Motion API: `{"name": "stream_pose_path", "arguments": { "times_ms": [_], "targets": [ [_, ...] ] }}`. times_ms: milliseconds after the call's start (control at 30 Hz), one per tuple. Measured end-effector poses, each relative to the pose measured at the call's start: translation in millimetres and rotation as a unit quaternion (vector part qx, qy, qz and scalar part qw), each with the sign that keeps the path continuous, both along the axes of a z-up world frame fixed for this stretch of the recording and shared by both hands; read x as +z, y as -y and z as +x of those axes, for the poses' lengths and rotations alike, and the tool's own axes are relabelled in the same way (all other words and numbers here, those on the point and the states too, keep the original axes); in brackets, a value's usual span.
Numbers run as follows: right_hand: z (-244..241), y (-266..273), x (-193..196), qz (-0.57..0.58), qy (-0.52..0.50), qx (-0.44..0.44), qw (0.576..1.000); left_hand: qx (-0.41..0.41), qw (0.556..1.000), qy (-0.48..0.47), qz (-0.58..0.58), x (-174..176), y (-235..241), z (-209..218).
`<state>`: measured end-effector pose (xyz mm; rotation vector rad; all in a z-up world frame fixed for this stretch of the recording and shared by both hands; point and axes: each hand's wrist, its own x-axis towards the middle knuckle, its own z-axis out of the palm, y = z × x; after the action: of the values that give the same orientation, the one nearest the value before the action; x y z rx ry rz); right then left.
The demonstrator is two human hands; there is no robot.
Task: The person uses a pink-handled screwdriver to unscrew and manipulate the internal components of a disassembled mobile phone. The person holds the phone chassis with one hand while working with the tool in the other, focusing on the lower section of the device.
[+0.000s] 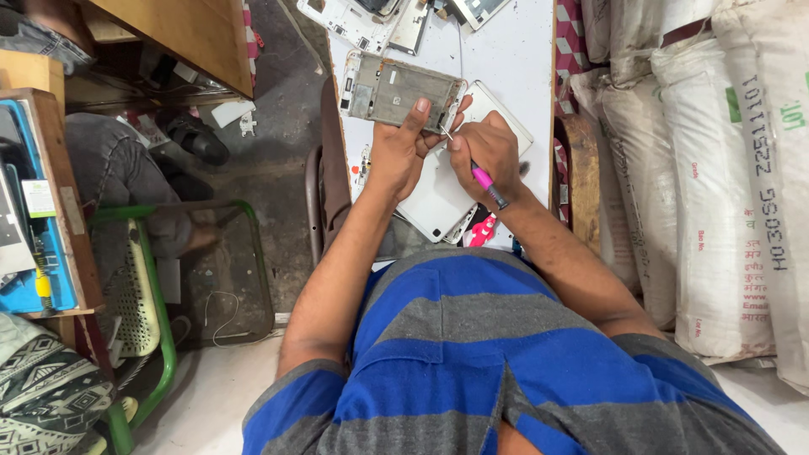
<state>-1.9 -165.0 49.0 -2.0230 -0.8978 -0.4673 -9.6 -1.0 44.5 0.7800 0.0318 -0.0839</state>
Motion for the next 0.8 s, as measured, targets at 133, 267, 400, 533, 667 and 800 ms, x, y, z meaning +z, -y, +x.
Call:
{"name": "stream_pose_path", "arguments": {
  "times_ms": [133, 267, 400, 533, 667, 800],
  "targets": [
    [-1, 0, 0, -0.001, -0.011, -0.01, 1.0, 0.007, 1.0, -0.007, 0.022, -6, 0, -1],
    [-1, 3, -14, 0.0, -0.004, -0.013, 1.0, 0.019, 0.999, -0.014, 0.031, -30, 1, 0],
    [1, 2, -24, -0.013, 0.045, -0.014, 0.999, 0.056, 0.981, -0.057, 0.177, -53, 4, 7],
    [3, -4, -22, -0.018, 0.061, -0.018, 0.998, 0.065, 0.981, -0.09, 0.157, -65, 5, 14],
    [-5, -1, -21, -0.029, 0.043, -0.09, 0.995, 0.06, 0.993, -0.049, 0.086, -60, 14, 12],
    [-6, -5, -22, -0.027, 0.017, -0.088, 0.996, 0.033, 0.998, -0.023, 0.05, -46, 8, 8]
  ]
}}
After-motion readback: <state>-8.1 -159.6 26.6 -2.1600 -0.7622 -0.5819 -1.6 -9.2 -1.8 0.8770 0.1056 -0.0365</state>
